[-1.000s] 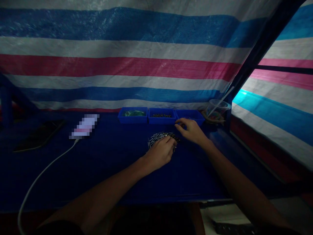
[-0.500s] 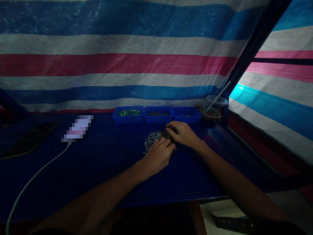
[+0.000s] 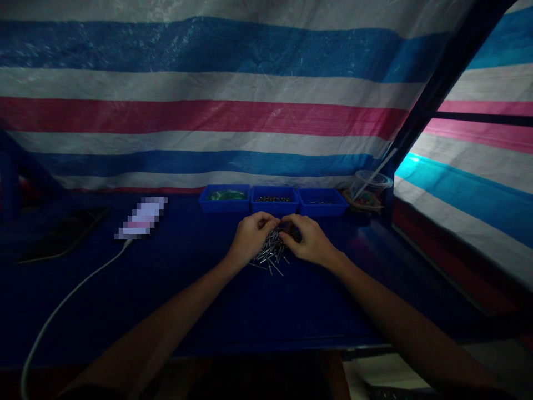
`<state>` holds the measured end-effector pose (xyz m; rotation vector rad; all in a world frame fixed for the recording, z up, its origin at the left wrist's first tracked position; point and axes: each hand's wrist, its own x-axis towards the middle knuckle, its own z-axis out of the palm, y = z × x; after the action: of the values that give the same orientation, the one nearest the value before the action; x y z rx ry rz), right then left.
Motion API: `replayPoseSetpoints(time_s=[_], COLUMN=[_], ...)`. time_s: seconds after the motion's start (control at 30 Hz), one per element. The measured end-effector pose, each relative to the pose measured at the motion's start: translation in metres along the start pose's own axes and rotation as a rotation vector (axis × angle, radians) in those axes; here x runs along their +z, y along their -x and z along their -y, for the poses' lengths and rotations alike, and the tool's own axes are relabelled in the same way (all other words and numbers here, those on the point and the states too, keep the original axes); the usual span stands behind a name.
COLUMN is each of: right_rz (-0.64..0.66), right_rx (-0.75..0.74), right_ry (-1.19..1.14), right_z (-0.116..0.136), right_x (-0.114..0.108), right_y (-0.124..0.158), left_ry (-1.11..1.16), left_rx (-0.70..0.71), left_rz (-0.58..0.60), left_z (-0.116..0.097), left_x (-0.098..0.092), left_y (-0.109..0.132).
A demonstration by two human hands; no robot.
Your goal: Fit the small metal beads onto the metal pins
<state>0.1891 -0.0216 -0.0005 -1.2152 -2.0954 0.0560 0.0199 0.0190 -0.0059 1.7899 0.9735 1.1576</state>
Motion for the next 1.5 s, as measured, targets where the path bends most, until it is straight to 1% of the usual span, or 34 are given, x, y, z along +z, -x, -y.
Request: replayPoseSetpoints(time_s=[0.13, 0.27, 0.37, 0.43, 0.47, 0.5, 0.53, 0.57, 0.63, 0.67, 0.7, 0.73, 0.77, 0.83, 0.87, 0.93, 1.03, 1.1, 1.2, 1.27, 1.37, 1.43, 1.5], right_rz=[-0.02, -0.106, -0.112, -0.13, -0.173, -0.251, -0.358, -0.481, -0.709, -0.775, -0.788, -0.746, -0.661, -0.433, -0.327, -0.171, -0.032, 0.024, 0.006, -0.016, 0.026, 0.06, 0.076], right_rx=[-0.074, -0.068, -0.107, -0.15, -0.163, -0.166, -0.161, -0.15, -0.115, -0.095, -0.072, -0.047, -0.016, 0.054, 0.09, 0.15, 0.182, 0.158, 0.128, 0.107, 0.058, 0.053, 0.066], right_ry=[0.101, 0.238, 0.246, 0.223, 0.213, 0.206, 0.204, 0.207, 0.224, 0.241, 0.269, 0.309, 0.361, 0.477, 0.521, 0.554, 0.511, 0.433, 0.304, 0.249, 0.205, 0.192, 0.178], right_z=[0.01, 0.011, 0.011, 0.011, 0.012, 0.012, 0.014, 0.015, 0.016, 0.016, 0.015, 0.013, 0.01, 0.001, -0.004, -0.015, -0.027, -0.032, -0.03, -0.025, -0.018, -0.017, -0.018], right_x=[0.005, 0.006, 0.006, 0.002, -0.001, -0.006, -0.012, -0.019, -0.035, -0.042, -0.047, -0.051, -0.053, -0.05, -0.045, -0.033, -0.014, -0.008, -0.005, -0.004, 0.0, 0.003, 0.005], right_y=[0.001, 0.0, 0.0, 0.0, -0.001, -0.003, -0.005, -0.01, -0.023, -0.031, -0.04, -0.049, -0.056, -0.065, -0.065, -0.055, -0.03, -0.016, -0.009, -0.01, -0.012, -0.011, -0.01], left_ry=[0.016, 0.001, 0.015, 0.027, 0.021, -0.009, -0.068, -0.156, -0.377, -0.479, -0.563, -0.629, -0.684, -0.769, -0.8, -0.839, -0.857, -0.857, -0.86, -0.857, -0.848, -0.848, -0.844], left_rx=[-0.067, -0.068, -0.065, -0.087, -0.1, -0.099, -0.075, -0.023, 0.143, 0.227, 0.293, 0.337, 0.361, 0.373, 0.371, 0.359, 0.325, 0.29, 0.274, 0.315, 0.386, 0.401, 0.399], left_rz=[-0.005, 0.013, 0.031, 0.068, 0.091, 0.115, 0.137, 0.156, 0.195, 0.217, 0.241, 0.268, 0.298, 0.357, 0.382, 0.417, 0.435, 0.436, 0.431, 0.429, 0.466, 0.5, 0.496], left_z=[0.004, 0.003, 0.002, 0.0, -0.001, -0.002, -0.003, -0.005, -0.006, -0.005, -0.005, -0.004, -0.002, 0.0, 0.0, 0.0, -0.001, -0.002, -0.001, 0.0, 0.002, 0.003, 0.003], left_x=[0.0, 0.001, 0.002, 0.002, 0.003, 0.004, 0.004, 0.005, 0.005, 0.005, 0.005, 0.005, 0.005, 0.003, 0.003, 0.001, 0.0, -0.001, -0.001, -0.002, -0.003, -0.003, -0.004], left_y=[-0.001, 0.002, 0.002, 0.002, 0.003, 0.004, 0.005, 0.006, 0.009, 0.011, 0.013, 0.014, 0.015, 0.016, 0.016, 0.016, 0.015, 0.014, 0.013, 0.013, 0.014, 0.015, 0.015])
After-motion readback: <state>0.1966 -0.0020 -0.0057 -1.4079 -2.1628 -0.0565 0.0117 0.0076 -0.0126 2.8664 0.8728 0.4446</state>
